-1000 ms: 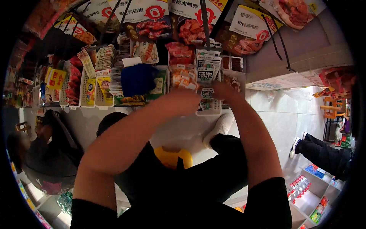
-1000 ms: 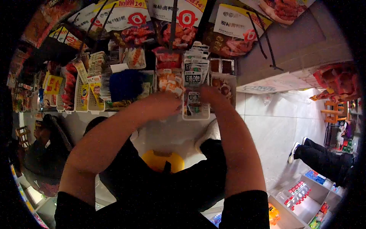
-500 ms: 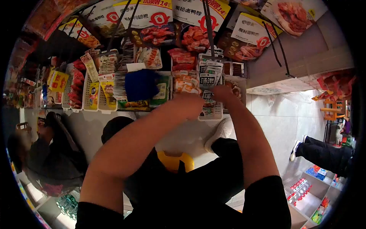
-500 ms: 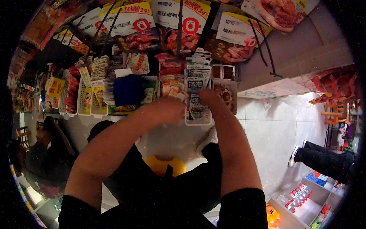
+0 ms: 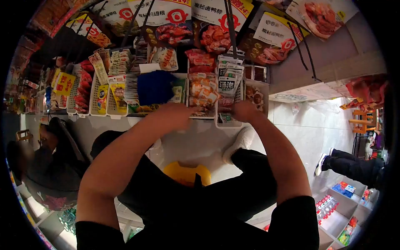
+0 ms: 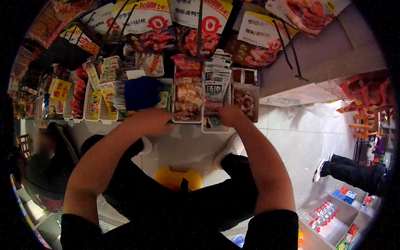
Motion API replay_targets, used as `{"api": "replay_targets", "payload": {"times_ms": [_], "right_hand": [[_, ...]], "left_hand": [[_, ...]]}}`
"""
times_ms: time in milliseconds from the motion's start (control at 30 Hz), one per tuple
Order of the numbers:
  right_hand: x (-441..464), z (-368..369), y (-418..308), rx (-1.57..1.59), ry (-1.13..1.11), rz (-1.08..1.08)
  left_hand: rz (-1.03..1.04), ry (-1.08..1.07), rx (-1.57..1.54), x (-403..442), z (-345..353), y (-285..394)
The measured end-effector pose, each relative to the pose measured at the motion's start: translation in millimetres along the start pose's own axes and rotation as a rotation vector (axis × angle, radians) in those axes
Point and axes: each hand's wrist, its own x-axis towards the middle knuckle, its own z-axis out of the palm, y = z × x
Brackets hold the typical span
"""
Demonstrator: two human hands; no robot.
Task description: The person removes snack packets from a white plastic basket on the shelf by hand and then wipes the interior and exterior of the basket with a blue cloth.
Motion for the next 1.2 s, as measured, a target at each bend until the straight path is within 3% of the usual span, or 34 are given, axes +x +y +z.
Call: {"api": "replay_targets", "payload": {"times_ms": [167, 367, 667, 867, 967, 1067, 1200], "right_hand": [[-19.8, -14.8, -7.7, 0.002, -0.074, -0.013], [-16.0, -7.2, -0.6, 0.0, 0.179, -0.073], [-39.7, -39.4, 4.9, 0.281, 0.226, -0.101], [-25.2, -5.4, 22.2, 0.511, 0.376, -0.18], [-14.5, -11.4, 24.4, 0.392, 0.302, -0.002], [-10.2, -30.5, 19.2, 0.163, 0.438, -0.052], [16.9, -33.6, 22.2, 0.172, 0.522, -0.102]], "left_hand": [[-0.007, 0.016, 0.023, -16.2, 9.2, -4.6], [0.076, 0.021, 0.065, -8.3, 19.5, -4.3], [0.081, 0.027, 0.024, -6.9, 10.4, 13.3], [0.109, 0.027, 0.009, -2.3, 12.6, 13.7], [0.119, 0.042, 0.015, 2.8, 18.6, 10.0], [0.095, 0.012, 0.03, -1.5, 13.0, 15.7], [0.126, 0.099, -0.001, -3.4, 16.7, 12.3]]}}
